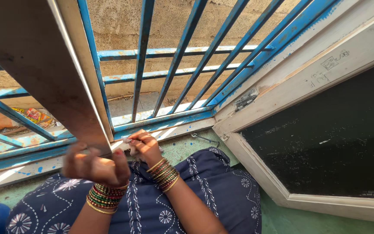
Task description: The person cleans the lower section of a window frame using a white cloth. They repeatedly wipe the frame, dip the cloth into a blue bucket of water, wring it out, and continue wiping the same area.
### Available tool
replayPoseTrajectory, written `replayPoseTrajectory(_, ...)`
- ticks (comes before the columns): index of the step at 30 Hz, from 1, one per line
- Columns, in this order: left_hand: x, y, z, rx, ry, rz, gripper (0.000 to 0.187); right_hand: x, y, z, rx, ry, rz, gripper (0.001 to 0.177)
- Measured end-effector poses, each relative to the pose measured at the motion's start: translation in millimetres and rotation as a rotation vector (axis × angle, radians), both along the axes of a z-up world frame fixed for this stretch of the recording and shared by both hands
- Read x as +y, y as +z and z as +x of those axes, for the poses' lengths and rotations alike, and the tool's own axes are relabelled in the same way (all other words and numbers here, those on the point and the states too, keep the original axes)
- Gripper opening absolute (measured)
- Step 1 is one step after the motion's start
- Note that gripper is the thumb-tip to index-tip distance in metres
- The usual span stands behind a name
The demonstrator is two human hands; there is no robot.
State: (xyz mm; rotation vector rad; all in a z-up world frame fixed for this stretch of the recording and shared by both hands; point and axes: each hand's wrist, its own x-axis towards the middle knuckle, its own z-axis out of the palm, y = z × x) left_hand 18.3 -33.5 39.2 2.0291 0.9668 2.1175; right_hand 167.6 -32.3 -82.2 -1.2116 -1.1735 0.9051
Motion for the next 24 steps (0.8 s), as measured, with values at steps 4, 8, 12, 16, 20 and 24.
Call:
replayPoseTrajectory(4, -4, 8, 6, 0.270, -0.258, -0.043, 0.023, -18, 7, 26, 0.560, 0.143, -0.108, 0.021)
replayPoseTrajectory(8, 16, 18, 29, 0.511, -0.320, -0.290, 0.038, -38, 23, 40, 0.723, 0.136, -0.058, 0.038)
replayPoseTrajectory(12, 21, -2, 30, 0.689, -0.399, -0.614, 0.022, -45, 18, 48, 0.612, 0.159, -0.033, 0.035)
replayPoseTrajectory(16, 30, -7, 22, 0.666, -0.336, -0.461, 0.017, -37, -6, 57, 0.348, 0.306, -0.186, 0.026)
replayPoseTrajectory(20, 27, 4, 20, 0.472, -0.524, -0.731, 0.020, -39, -12, 59, 0.280, 0.270, -0.205, 0.015)
replayPoseTrajectory(24, 23, 2, 24, 0.756, -0.402, -0.782, 0.025, -43, 3, 60, 0.361, 0.222, -0.176, 0.015)
